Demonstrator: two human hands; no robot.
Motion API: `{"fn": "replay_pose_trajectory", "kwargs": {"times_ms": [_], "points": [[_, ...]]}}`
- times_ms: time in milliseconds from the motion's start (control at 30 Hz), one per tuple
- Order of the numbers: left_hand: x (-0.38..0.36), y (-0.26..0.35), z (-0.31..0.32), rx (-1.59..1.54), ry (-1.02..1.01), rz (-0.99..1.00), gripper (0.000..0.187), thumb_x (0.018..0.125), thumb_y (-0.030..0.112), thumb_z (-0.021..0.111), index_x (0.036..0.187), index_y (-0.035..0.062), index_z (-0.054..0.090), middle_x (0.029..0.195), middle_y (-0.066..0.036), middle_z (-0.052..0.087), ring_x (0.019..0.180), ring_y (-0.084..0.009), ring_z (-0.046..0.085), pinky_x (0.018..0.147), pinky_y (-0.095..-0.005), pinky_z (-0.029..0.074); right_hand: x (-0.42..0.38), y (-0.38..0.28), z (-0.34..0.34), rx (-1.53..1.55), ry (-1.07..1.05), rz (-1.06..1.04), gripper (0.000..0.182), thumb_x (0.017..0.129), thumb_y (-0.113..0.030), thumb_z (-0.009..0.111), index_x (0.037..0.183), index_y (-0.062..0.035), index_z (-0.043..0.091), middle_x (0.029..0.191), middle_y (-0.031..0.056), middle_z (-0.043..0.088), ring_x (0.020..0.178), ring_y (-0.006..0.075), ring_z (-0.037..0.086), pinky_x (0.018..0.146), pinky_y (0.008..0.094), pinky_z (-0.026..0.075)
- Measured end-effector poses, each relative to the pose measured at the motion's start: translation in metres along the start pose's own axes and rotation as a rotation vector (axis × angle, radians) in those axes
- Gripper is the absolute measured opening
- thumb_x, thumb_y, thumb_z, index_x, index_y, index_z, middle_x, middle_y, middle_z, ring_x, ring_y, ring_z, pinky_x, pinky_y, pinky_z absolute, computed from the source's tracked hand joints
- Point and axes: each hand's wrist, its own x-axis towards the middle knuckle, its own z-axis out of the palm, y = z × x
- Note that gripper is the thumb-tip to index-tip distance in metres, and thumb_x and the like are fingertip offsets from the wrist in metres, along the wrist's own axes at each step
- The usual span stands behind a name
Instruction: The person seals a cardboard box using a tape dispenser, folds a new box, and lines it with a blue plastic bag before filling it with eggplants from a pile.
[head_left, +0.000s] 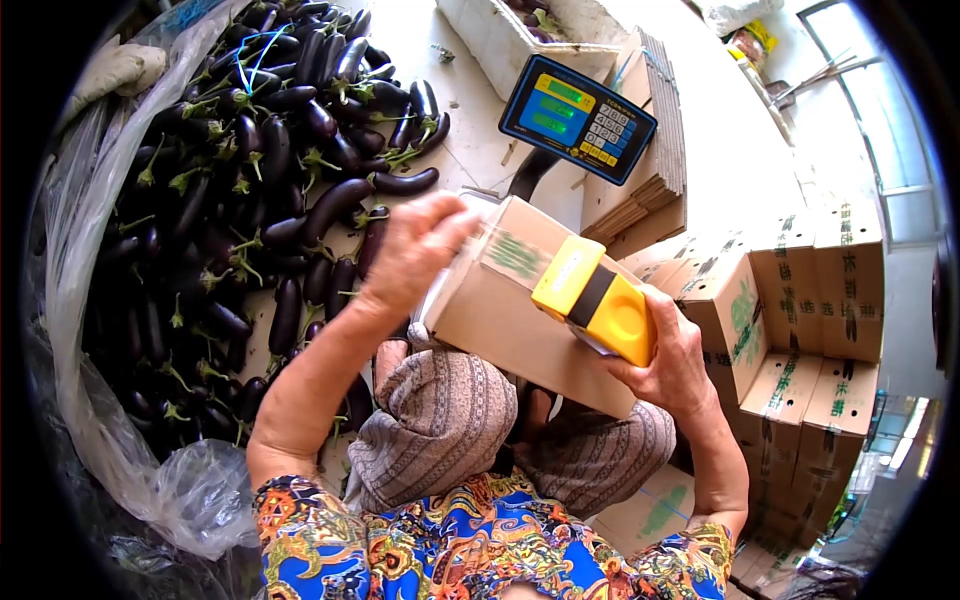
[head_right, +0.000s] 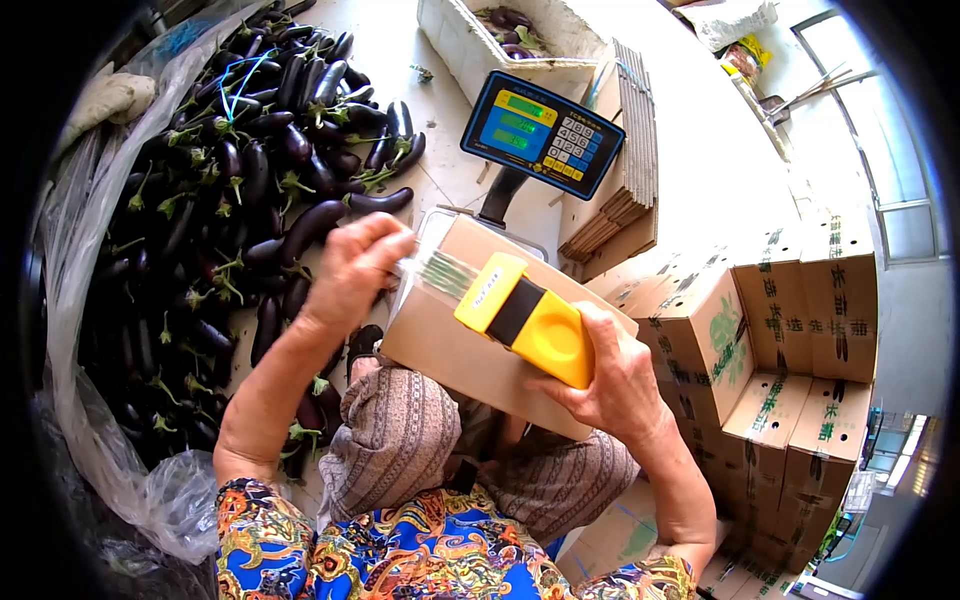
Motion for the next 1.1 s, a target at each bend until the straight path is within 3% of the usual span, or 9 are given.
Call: {"fn": "replay_pose_trajectory", "kwargs": {"times_ms": [100,167,500,667,800,833,933,1067,1100], "points": [[0.002,-0.017,-0.053,-0.105,0.187,-0.16,0.018,0.097,0.015,0.059,0.082,0.0078,0.064,0.07,0.007,0.055,0.056,0.0013,0.041,0.048,-0.0157,0.03,-0.006,-0.001,-0.008,-0.042,-0.07,0.019,0.077,0.074,-0.043,0.085,0.127,-0.0021,0.046,0.104,0.023,0.064,0.093,0.0408,0.068,0.085,0.0448,0.058],[0.003,-0.045,-0.093,-0.225,0.124,-0.177,0.017,0.098,0.016,0.06,0.086,0.0047,0.066,0.071,0.005,0.056,0.057,-0.0012,0.043,0.05,-0.0172,0.033,-0.008,0.0,-0.011,-0.052,-0.081,0.041,0.076,0.074,-0.041,0.085,0.127,-0.0017,0.047,0.103,0.023,0.064,0.093,0.0399,0.069,0.084,0.0449,0.058],[0.011,-0.077,-0.081,-0.405,0.138,-0.123,0.022,0.102,0.019,0.056,0.083,0.0076,0.06,0.066,0.007,0.046,0.054,-0.0025,0.033,0.049,-0.02,0.026,0.004,0.001,-0.001,-0.013,-0.071,0.088,0.073,0.073,-0.04,0.085,0.124,-0.0017,0.05,0.103,0.0231,0.066,0.092,0.0383,0.07,0.082,0.0436,0.058],[0.015,-0.1,-0.066,-0.718,0.168,-0.154,0.018,0.102,0.016,0.055,0.086,0.0094,0.058,0.072,0.006,0.05,0.056,-0.0019,0.036,0.05,-0.0177,0.032,0.011,0.009,0.001,0.084,-0.063,0.155,0.069,0.072,-0.037,0.086,0.122,-0.0025,0.052,0.098,0.0202,0.069,0.089,0.0354,0.071,0.081,0.0418,0.058],[0.0,-0.031,-0.023,-0.878,0.102,-0.189,0.02,0.104,0.017,0.05,0.085,0.0109,0.05,0.071,0.007,0.042,0.058,-0.0021,0.032,0.052,-0.0197,0.029,0.01,0.03,-0.002,0.279,-0.058,0.288,0.065,0.073,-0.034,0.085,0.121,-0.0026,0.053,0.098,0.0184,0.069,0.09,0.0293,0.072,0.082,0.0376,0.056],[-0.002,-0.027,-0.013,-0.902,-0.046,-0.105,0.019,0.104,0.017,0.051,0.086,0.0102,0.051,0.075,0.007,0.044,0.058,-0.0026,0.033,0.052,-0.0195,0.03,0.009,0.035,-0.002,0.327,-0.046,0.316,0.065,0.074,-0.035,0.084,0.121,-0.0023,0.053,0.098,0.0181,0.069,0.09,0.0292,0.072,0.082,0.0374,0.056],[0.0,-0.013,0.019,-0.85,-0.114,-0.088,0.013,0.102,0.016,0.054,0.091,0.0101,0.053,0.077,0.007,0.043,0.06,-0.003,0.034,0.051,-0.0179,0.033,0.0,0.037,-0.005,0.337,-0.019,0.326,0.065,0.075,-0.034,0.08,0.123,-0.0019,0.051,0.099,0.0168,0.07,0.091,0.028,0.071,0.084,0.0363,0.056],[-0.008,-0.006,0.014,-0.753,0.153,0.086,0.014,0.101,0.019,0.055,0.091,0.0101,0.053,0.076,0.007,0.042,0.058,-0.0015,0.032,0.048,-0.0177,0.031,-0.032,0.042,-0.005,0.447,0.125,0.387,0.062,0.079,-0.031,0.076,0.127,-0.0027,0.048,0.101,0.0158,0.07,0.094,0.0234,0.07,0.085,0.0332,0.054],[-0.01,-0.008,-0.002,-0.747,0.044,0.213,0.014,0.102,0.019,0.054,0.092,0.0098,0.053,0.077,0.007,0.042,0.058,-0.0014,0.031,0.05,-0.0175,0.034,-0.041,0.046,0.0,0.523,0.183,0.424,0.063,0.08,-0.031,0.075,0.128,-0.0031,0.046,0.103,0.0144,0.07,0.095,0.0215,0.069,0.086,0.0331,0.054]]}}
